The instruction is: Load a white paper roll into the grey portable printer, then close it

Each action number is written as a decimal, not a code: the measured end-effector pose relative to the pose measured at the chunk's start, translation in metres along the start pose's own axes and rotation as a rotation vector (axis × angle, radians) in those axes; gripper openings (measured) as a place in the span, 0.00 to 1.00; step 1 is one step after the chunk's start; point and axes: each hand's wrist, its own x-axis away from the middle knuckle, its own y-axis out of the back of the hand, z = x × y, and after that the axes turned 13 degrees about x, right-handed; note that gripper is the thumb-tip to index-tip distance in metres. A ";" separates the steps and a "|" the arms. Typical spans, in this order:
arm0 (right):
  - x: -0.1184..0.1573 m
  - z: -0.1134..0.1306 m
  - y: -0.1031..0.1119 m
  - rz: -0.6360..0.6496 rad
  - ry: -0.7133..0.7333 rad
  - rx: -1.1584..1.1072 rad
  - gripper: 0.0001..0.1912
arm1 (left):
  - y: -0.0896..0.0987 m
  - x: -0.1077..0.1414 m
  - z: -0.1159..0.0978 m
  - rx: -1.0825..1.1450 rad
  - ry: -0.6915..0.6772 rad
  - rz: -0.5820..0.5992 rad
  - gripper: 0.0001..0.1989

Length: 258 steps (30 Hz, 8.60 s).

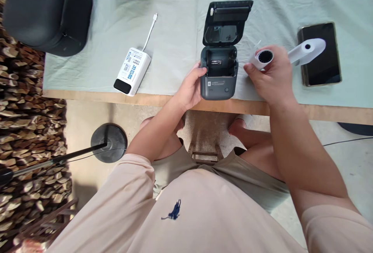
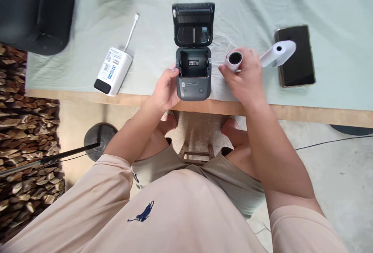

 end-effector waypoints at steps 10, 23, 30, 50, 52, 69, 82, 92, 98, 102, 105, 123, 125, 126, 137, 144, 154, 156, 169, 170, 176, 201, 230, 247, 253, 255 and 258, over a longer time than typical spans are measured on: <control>0.005 0.013 -0.011 -0.042 -0.054 0.127 0.25 | 0.001 -0.002 -0.001 -0.019 0.013 -0.027 0.05; 0.015 0.011 -0.003 -0.273 0.041 0.124 0.23 | 0.004 -0.001 0.000 0.020 0.024 -0.007 0.14; 0.002 -0.032 0.030 -0.811 0.078 0.285 0.19 | 0.003 0.000 0.000 -0.015 0.011 0.015 0.08; -0.049 -0.109 0.025 -0.706 -0.010 -0.245 0.44 | 0.007 -0.001 0.001 -0.028 -0.008 0.071 0.09; -0.056 -0.102 0.018 -0.635 0.114 -0.418 0.49 | 0.007 -0.001 0.001 -0.026 -0.005 0.071 0.11; 0.006 0.081 0.003 -0.132 0.443 0.550 0.13 | 0.009 -0.001 0.006 -0.111 -0.040 0.093 0.19; -0.002 0.092 0.002 0.075 0.338 0.644 0.10 | 0.010 0.000 0.006 -0.188 -0.049 0.087 0.20; -0.006 0.095 0.009 0.142 0.303 0.647 0.13 | 0.012 -0.002 0.008 -0.160 -0.064 0.094 0.18; -0.003 0.090 -0.001 0.000 0.343 0.568 0.14 | 0.008 -0.001 0.005 -0.129 -0.061 0.063 0.15; 0.003 0.083 -0.006 -0.088 0.480 0.472 0.16 | 0.006 -0.001 0.002 -0.097 -0.030 0.018 0.12; 0.006 0.082 -0.009 -0.061 0.515 0.428 0.17 | 0.007 -0.002 0.002 -0.120 -0.037 -0.021 0.15; 0.008 0.072 -0.003 -0.067 0.589 0.338 0.14 | 0.011 -0.001 0.003 -0.149 -0.079 0.033 0.24; 0.011 0.074 -0.004 -0.067 0.572 0.346 0.15 | 0.010 0.000 0.003 -0.178 -0.083 0.039 0.25; 0.012 0.074 -0.005 -0.095 0.570 0.339 0.15 | 0.010 0.000 0.002 -0.198 -0.084 0.034 0.25; -0.002 0.071 0.011 -0.445 0.439 0.140 0.10 | 0.012 0.000 0.003 -0.284 -0.071 0.057 0.32; -0.005 0.075 0.012 -0.330 0.531 -0.040 0.31 | 0.013 0.001 -0.001 -0.326 -0.023 0.059 0.51; -0.006 0.078 0.011 -0.352 0.490 0.099 0.22 | 0.013 0.002 -0.002 -0.372 -0.027 0.092 0.64; -0.006 0.078 0.011 -0.336 0.485 0.133 0.20 | 0.012 0.003 -0.002 -0.352 -0.034 0.091 0.67; 0.000 0.068 0.006 -0.077 0.461 0.121 0.11 | 0.021 -0.009 0.001 -0.338 -0.021 0.136 0.80; 0.000 0.067 0.006 -0.044 0.462 0.123 0.10 | 0.023 -0.010 0.002 -0.347 -0.013 0.144 0.81; -0.001 0.067 0.003 0.013 0.413 0.084 0.17 | 0.023 -0.005 0.000 -0.354 -0.026 0.155 0.75; 0.006 0.097 0.019 0.193 0.240 0.291 0.29 | 0.013 0.002 0.002 -0.194 -0.056 0.075 0.22; 0.008 0.097 0.028 0.037 0.277 0.078 0.21 | 0.001 -0.001 -0.001 -0.104 -0.008 0.048 0.22; -0.001 0.112 0.026 0.056 0.127 0.366 0.11 | 0.008 -0.003 0.003 -0.205 -0.017 0.119 0.22; 0.002 0.105 0.030 0.185 0.191 0.644 0.15 | 0.008 0.000 0.005 -0.192 -0.024 0.129 0.22; 0.002 0.105 0.028 0.234 0.170 0.703 0.18 | 0.009 0.000 0.004 -0.197 -0.015 0.127 0.23; 0.000 0.106 0.026 0.245 0.156 0.710 0.20 | 0.009 0.001 0.003 -0.214 0.015 0.109 0.24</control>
